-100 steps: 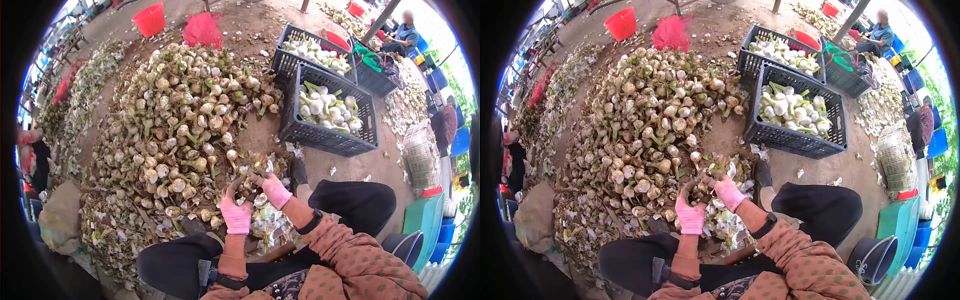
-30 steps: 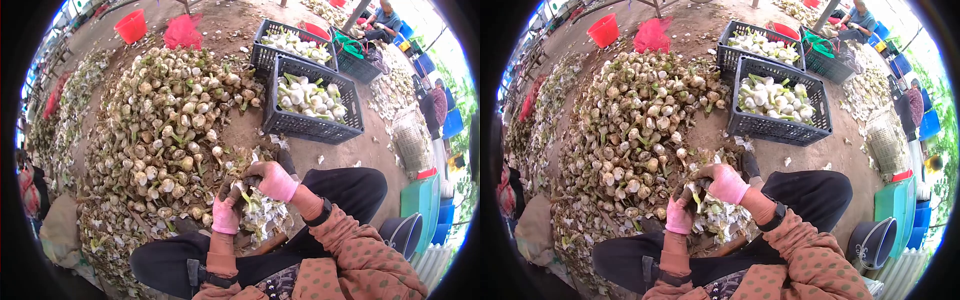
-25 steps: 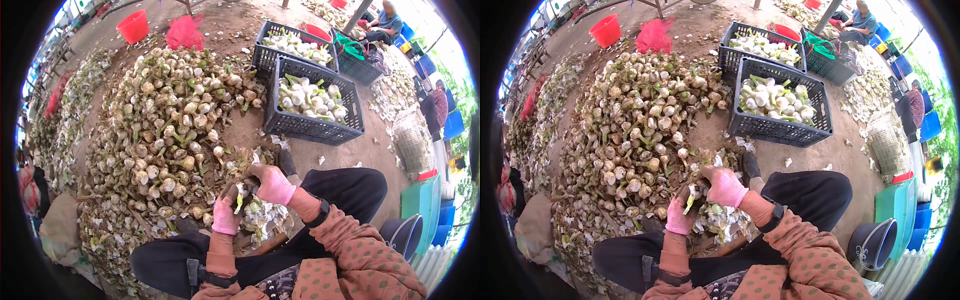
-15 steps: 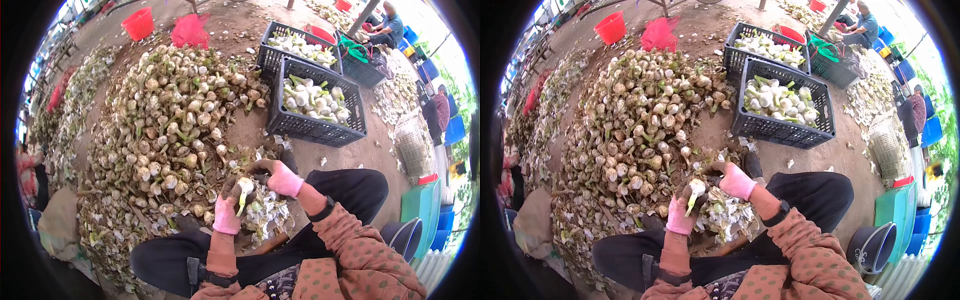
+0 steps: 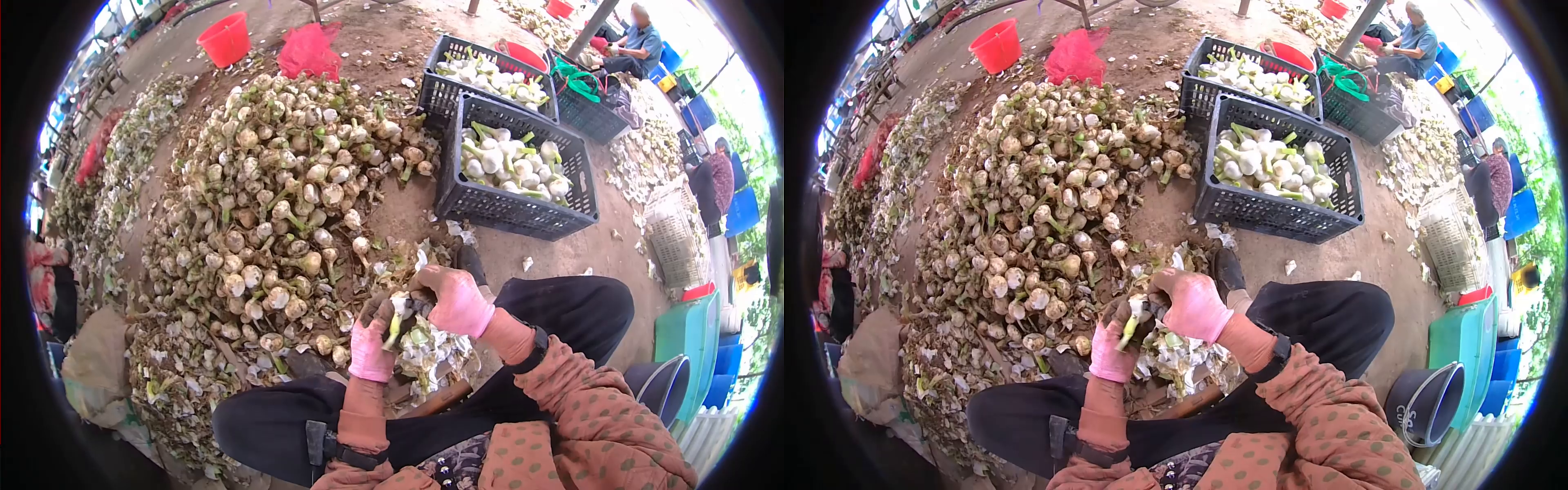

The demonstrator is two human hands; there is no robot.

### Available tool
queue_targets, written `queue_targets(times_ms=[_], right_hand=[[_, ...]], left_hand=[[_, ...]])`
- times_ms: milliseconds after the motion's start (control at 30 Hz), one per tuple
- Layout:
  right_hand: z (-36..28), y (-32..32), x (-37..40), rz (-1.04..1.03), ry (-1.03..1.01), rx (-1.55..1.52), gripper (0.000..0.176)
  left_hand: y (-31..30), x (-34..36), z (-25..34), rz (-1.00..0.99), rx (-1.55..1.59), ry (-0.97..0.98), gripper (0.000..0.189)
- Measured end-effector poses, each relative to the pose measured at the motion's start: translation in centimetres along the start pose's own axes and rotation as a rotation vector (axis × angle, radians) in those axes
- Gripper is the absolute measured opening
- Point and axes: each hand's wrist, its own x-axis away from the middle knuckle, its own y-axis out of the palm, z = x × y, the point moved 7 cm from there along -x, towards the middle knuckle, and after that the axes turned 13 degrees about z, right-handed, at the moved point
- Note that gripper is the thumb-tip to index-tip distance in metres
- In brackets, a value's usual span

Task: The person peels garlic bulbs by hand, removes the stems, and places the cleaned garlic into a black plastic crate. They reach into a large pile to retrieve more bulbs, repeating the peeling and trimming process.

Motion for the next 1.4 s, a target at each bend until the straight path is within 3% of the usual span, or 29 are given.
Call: queue_targets(times_ms=[67,133,200,267,333,400,467,500,533,600,633,733,867,900,933,967,1033,1067,1100,1167,1200,1233,1333,1400], right_hand=[[0.7,0.1,-0.5,-0.006,0.029,-0.009,0.017],[2.6,0.9,-0.4,-0.012,0.06,-0.017,0.016],[8.2,4.1,0.4,-0.197,0.152,0.295,0.018],[11.6,5.1,2.0,-0.247,0.182,0.392,0.021],[11.4,4.3,3.1,-0.294,0.355,0.293,0.021],[10.1,3.2,2.1,-0.223,0.316,0.206,0.024],[9.0,1.0,0.7,0.113,0.166,0.113,0.03],[9.7,1.7,0.3,-0.05,0.254,-0.136,0.027],[8.3,1.5,0.0,-0.051,0.252,-0.136,0.027],[5.6,2.6,0.8,-0.206,0.491,-0.645,0.038],[4.9,3.2,0.9,-0.284,0.383,-0.575,0.051],[4.0,4.8,1.2,-0.211,0.24,-0.517,0.055],[5.9,7.2,2.3,-0.252,0.363,-0.425,0.054],[5.9,7.3,2.2,-0.249,0.4,-0.532,0.051],[5.9,6.8,1.7,-0.225,0.43,-0.634,0.048],[6.3,6.3,1.4,-0.209,0.617,-0.768,0.045],[7.7,6.9,1.6,-0.134,0.866,-1.104,0.041],[8.9,7.1,1.2,-0.088,1.012,-1.285,0.037],[10.1,6.3,-0.2,0.006,1.018,-1.358,0.033],[13.2,5.0,-3.4,0.077,1.047,-1.537,0.027],[13.4,1.6,-6.3,0.161,0.872,-1.673,0.026],[13.9,-1.1,-9.0,0.163,0.867,-1.677,0.026],[16.9,-10.7,-16.2,0.624,0.758,-1.582,0.021],[18.1,-11.4,-18.1,0.659,0.659,-1.46,0.021]], left_hand=[[1.0,0.9,0.4,-0.039,0.12,-0.094,0.039],[1.9,1.7,-0.4,-0.291,0.27,-0.228,0.042],[2.3,1.8,-1.0,-0.312,0.241,-0.309,0.05],[2.7,1.9,0.0,-0.334,0.107,-0.248,0.071],[2.3,1.6,0.7,-0.198,0.176,-0.177,0.066],[2.1,1.0,0.5,-0.14,0.142,-0.142,0.066],[1.9,0.5,0.5,-0.105,0.068,-0.067,0.066],[1.6,0.2,0.8,-0.064,-0.006,0.01,0.067],[1.5,-0.1,0.6,-0.063,-0.005,0.011,0.067],[1.3,-0.7,0.4,0.006,-0.114,0.109,0.067],[1.3,-0.8,0.8,0.011,-0.143,0.187,0.066],[0.4,-1.6,0.3,0.084,-0.232,0.252,0.063],[-0.1,-1.9,0.3,0.11,-0.396,0.291,0.06],[-0.3,-1.7,0.1,0.107,-0.396,0.288,0.06],[-0.6,-1.7,0.1,0.123,-0.364,0.297,0.057],[0.1,-2.2,-0.1,0.105,-0.322,0.316,0.054],[-1.2,-3.4,-2.6,0.047,-0.521,0.241,0.045],[-0.8,-2.8,-2.9,0.065,-0.578,0.091,0.042],[-2.4,-3.6,-4.3,0.076,-0.732,0.123,0.041],[-1.0,-2.6,-2.9,0.07,-0.567,0.067,0.036],[-1.1,-2.6,-2.7,0.101,-0.523,0.071,0.034],[-1.1,-2.8,-2.7,0.098,-0.527,0.074,0.034],[-1.8,-3.3,-3.2,0.146,-0.49,0.043,0.035],[-2.2,-3.8,-3.5,0.151,-0.489,0.138,0.035]])
